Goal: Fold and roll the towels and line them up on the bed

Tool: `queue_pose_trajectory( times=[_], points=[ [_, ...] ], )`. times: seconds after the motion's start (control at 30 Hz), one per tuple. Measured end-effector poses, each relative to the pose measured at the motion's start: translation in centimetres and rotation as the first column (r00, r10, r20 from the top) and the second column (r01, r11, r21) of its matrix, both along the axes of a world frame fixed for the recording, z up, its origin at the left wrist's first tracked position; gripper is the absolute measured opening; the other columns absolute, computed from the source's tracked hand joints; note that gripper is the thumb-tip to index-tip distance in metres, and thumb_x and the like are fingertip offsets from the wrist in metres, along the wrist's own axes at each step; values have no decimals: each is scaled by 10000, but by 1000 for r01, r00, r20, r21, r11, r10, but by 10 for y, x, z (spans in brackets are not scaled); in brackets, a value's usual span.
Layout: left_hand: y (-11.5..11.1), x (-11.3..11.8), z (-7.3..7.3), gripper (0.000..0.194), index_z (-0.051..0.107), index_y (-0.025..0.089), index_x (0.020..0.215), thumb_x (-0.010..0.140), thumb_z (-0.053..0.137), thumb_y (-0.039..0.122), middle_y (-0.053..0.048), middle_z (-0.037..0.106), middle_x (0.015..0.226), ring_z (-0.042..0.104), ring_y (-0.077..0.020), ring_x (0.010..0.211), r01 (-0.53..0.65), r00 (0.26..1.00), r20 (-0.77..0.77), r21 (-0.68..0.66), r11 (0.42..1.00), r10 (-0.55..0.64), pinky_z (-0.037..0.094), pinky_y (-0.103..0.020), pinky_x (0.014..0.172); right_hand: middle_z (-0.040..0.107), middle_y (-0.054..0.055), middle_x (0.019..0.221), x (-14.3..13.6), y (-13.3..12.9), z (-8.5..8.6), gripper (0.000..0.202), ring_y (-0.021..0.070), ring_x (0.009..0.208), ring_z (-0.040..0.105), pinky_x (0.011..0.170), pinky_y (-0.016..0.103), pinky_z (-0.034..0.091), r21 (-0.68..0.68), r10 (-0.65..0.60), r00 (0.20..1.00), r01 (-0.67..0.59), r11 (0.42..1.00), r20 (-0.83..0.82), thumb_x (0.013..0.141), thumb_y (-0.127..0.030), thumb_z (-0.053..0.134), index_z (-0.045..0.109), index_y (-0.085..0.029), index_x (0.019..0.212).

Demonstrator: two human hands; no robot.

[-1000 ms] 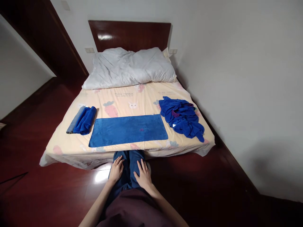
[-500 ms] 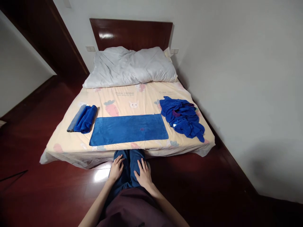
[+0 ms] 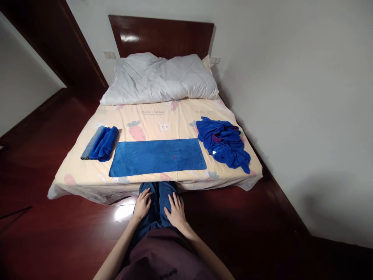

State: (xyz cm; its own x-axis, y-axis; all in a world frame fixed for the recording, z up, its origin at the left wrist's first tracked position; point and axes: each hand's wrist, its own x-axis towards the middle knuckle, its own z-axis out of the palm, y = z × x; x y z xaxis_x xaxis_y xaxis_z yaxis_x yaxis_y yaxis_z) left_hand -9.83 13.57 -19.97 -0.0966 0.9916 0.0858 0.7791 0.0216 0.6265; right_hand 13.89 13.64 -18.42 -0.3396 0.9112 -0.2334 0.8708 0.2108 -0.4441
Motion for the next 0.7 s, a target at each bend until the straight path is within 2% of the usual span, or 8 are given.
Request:
queue_pose_trajectory(
  times=[0.33,0.5,0.57,0.63,0.67,0.7],
  points=[
    [1,0,2,361,700,208,1194,946,439,226,-91,586,1460,485,-297,1403,5,1000,-1,-24,1000,-5,429,-524,1167,175,64,1708,0,0,0,689,305,1544,277,1207,467,364,-13,-8,1000,8,1000,0,981,-446,480,299,-246,1615],
    [0,1,4,346,704,203,1172,933,456,233,-94,583,1463,472,-299,1414,-10,998,55,-36,999,12,410,-524,1179,187,64,1707,0,-2,-2,698,306,1540,285,1201,474,372,2,2,1000,-2,1000,9,979,-463,478,288,-254,1618],
    [2,3,8,327,708,210,1151,917,483,242,-90,602,1440,474,-301,1414,-40,991,128,-53,998,47,395,-527,1187,178,66,1708,0,-3,-1,697,306,1543,277,1200,474,369,-12,2,1000,-2,1000,10,981,-461,475,286,-252,1619],
    [8,10,15,318,694,218,1165,910,510,268,-98,667,1345,523,-298,1369,-103,952,279,-94,990,126,396,-530,1179,182,70,1707,2,2,5,711,314,1537,289,1198,473,366,-50,6,1000,-5,999,16,971,-448,500,285,-256,1620],
    [14,15,19,325,674,219,1191,915,520,293,-104,699,1284,569,-291,1319,-139,902,393,-126,982,178,411,-527,1164,206,78,1701,3,7,10,726,322,1524,318,1188,471,376,-80,15,1000,-13,997,21,954,-439,535,298,-258,1616],
    [21,22,23,343,646,214,1225,922,527,322,-111,724,1223,617,-281,1255,-170,819,524,-168,971,234,435,-519,1140,261,90,1684,5,17,17,727,329,1495,372,1170,463,396,-118,32,999,-29,993,20,935,-426,574,340,-258,1602]
  ],
)
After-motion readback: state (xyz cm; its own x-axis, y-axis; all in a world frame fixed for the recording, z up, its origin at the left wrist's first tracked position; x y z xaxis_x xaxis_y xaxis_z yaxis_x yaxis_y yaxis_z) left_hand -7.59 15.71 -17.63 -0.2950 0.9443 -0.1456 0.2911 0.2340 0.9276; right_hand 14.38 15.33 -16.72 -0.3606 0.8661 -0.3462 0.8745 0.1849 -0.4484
